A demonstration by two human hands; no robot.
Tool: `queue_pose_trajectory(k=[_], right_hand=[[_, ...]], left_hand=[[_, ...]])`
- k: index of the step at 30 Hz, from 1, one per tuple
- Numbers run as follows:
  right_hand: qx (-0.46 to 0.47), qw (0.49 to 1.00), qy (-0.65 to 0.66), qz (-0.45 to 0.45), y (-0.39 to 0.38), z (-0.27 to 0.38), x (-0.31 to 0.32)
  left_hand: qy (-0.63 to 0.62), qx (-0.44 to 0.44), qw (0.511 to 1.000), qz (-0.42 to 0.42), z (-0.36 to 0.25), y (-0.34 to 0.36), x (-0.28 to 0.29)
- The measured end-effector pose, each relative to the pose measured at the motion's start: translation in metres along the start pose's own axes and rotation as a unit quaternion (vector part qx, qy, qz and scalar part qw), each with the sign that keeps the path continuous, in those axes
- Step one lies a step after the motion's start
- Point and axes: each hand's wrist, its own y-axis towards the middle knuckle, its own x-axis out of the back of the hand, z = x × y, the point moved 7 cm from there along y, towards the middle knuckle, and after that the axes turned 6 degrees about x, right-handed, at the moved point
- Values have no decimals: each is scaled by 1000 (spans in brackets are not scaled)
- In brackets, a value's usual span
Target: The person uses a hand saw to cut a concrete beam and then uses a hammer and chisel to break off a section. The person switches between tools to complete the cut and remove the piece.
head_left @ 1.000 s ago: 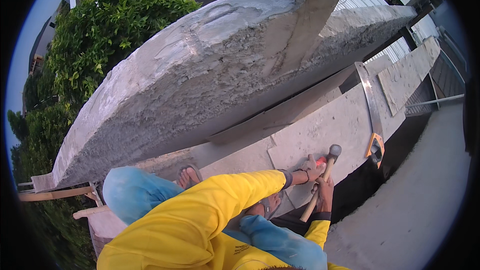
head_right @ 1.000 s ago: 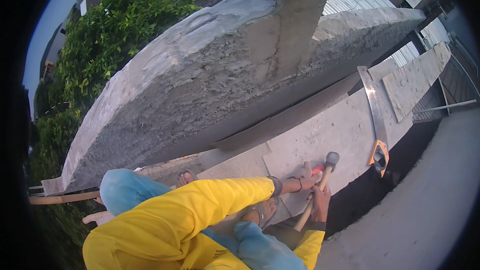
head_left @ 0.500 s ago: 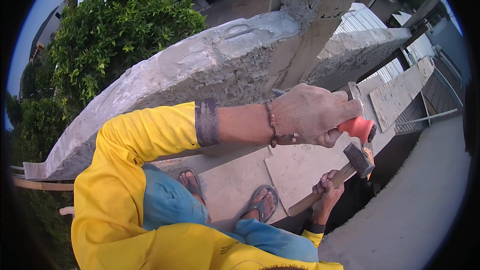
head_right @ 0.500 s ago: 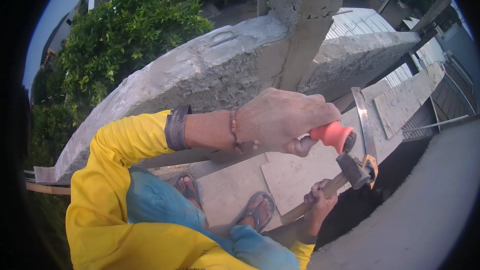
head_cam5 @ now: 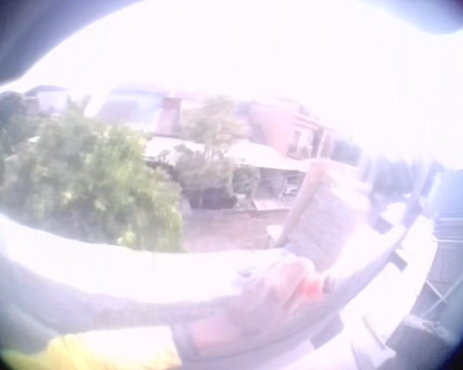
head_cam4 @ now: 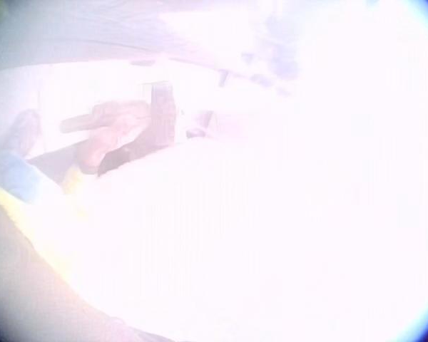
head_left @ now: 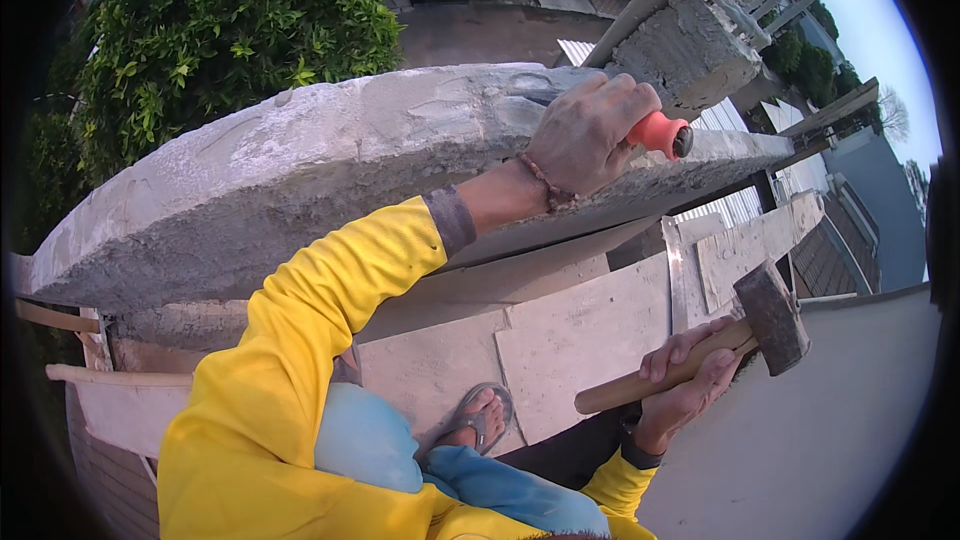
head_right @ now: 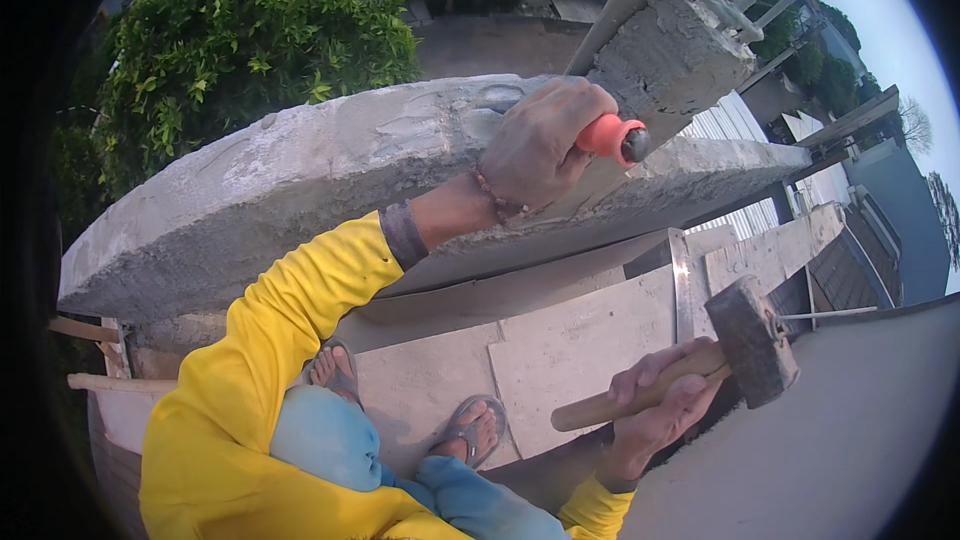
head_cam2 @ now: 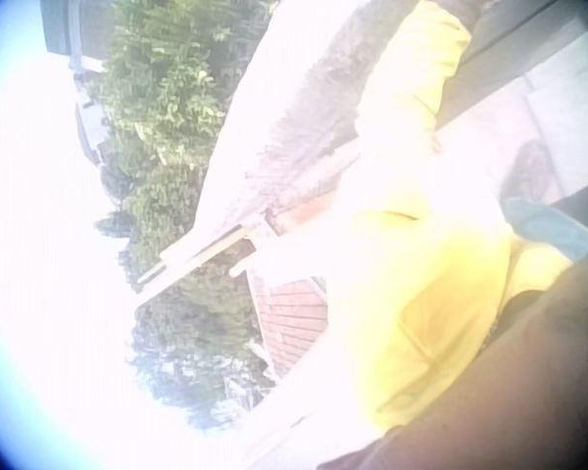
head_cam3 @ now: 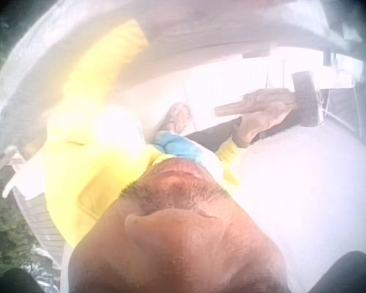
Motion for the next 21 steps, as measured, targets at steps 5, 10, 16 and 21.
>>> queue_pose_trajectory(k=[5, 10, 16, 21], right_hand=[[106, 992, -30, 60, 41, 58, -41], [153, 983, 4, 104, 74, 75, -87], [-62, 967, -133, 209, 61, 40, -132], [108, 989, -34, 97, 65, 73, -126]], left_hand=[[-46, 9, 997, -58, 9, -1, 9], [-55, 30, 995, -74, 11, 0, 13], [-47, 47, 995, -76, 18, 0, 21], [-54, 46, 993, -93, 20, -5, 18]])
